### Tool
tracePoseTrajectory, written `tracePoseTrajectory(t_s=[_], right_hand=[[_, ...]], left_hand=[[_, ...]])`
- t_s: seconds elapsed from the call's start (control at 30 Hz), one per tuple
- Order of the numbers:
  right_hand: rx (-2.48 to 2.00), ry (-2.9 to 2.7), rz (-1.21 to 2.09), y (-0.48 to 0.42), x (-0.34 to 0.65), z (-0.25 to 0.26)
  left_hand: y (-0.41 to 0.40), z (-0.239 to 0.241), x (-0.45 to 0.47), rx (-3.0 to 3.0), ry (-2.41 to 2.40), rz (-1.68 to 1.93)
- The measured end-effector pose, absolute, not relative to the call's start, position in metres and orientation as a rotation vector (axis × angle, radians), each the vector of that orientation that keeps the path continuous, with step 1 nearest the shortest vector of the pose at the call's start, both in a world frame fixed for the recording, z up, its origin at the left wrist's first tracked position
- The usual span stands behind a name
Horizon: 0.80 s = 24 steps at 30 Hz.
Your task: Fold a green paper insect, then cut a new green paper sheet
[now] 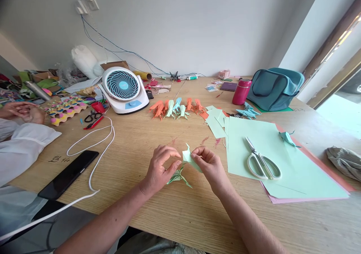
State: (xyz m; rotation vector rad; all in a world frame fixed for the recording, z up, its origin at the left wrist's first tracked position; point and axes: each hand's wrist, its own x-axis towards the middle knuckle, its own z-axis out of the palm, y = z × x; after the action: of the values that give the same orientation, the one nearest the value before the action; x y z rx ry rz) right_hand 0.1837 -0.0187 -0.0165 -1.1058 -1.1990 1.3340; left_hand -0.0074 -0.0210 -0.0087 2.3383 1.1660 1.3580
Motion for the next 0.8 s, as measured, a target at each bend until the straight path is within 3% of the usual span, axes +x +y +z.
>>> tracePoseTrajectory(t_s=[0.4, 0.8], right_hand=[[-0.967, -1.176, 1.353, -0.025, 0.168, -0.017], [-0.854, -1.41, 1.077, -0.032, 0.157, -0.027]], left_hand=[[-0.02, -0.01, -0.003, 2.157, 1.144, 1.422], [-0.023, -0.01, -0.004, 2.179, 1.112, 1.47]])
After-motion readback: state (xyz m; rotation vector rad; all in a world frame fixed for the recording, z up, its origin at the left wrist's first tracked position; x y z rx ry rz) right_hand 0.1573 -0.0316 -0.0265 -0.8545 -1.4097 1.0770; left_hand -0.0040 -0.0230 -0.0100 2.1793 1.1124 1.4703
